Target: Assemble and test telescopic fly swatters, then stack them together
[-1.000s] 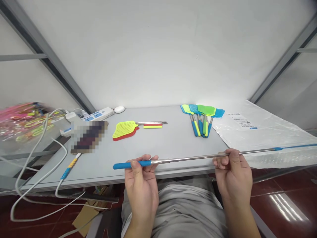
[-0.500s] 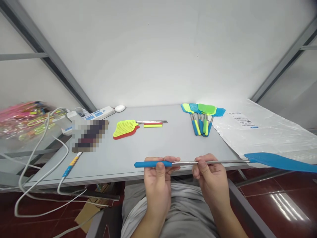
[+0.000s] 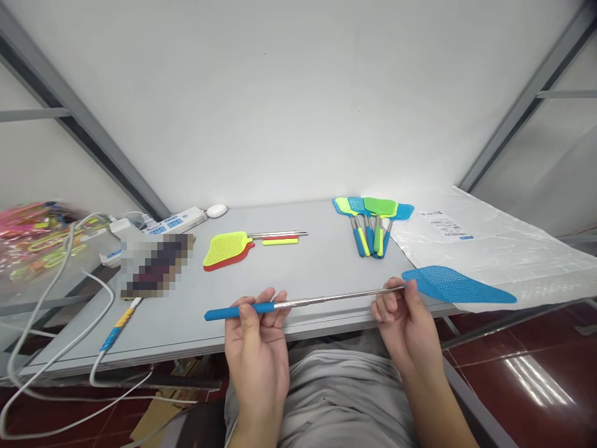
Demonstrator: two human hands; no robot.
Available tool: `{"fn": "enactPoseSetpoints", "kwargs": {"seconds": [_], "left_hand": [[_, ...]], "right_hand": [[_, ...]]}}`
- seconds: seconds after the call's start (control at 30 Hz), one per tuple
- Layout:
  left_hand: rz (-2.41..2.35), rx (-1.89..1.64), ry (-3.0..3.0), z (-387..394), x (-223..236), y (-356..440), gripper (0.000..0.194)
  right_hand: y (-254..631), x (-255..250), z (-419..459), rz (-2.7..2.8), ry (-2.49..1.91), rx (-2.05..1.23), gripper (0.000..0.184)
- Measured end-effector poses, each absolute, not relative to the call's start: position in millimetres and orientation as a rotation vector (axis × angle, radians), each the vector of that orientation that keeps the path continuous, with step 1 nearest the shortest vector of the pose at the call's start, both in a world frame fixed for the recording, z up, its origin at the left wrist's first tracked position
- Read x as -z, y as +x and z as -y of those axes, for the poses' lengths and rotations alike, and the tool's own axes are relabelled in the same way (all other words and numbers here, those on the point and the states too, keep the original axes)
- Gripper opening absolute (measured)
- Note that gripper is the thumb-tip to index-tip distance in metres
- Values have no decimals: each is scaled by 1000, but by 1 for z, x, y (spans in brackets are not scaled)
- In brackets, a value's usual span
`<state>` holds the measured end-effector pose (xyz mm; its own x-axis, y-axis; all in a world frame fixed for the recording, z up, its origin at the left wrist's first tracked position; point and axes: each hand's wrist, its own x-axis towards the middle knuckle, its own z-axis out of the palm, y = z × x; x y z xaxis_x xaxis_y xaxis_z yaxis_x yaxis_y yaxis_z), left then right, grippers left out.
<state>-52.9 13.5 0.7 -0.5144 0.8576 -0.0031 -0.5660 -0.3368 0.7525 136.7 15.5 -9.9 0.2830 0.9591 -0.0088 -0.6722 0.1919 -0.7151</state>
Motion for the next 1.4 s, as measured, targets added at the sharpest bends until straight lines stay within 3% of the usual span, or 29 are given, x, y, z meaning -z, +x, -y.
{"fn": "enactPoseSetpoints", "kwargs": {"seconds": [0.43,0.73,0.9,1.4], "left_hand": [[-823,-1979,469,-17,-5,-59,13],[-874,-2002,484,-27,-4,-81,11],[-827,-2031,496,-28,-6,-80,10],[-720,-1846,607,-8,-2,-40,15]], "right_hand": [[128,4,-12,578,-629,-961,28],[147,5,-26,297,-761,-788,26],[144,4,-22,358,-811,-812,17],[105,12,-5,516,-803,-1006,18]]}}
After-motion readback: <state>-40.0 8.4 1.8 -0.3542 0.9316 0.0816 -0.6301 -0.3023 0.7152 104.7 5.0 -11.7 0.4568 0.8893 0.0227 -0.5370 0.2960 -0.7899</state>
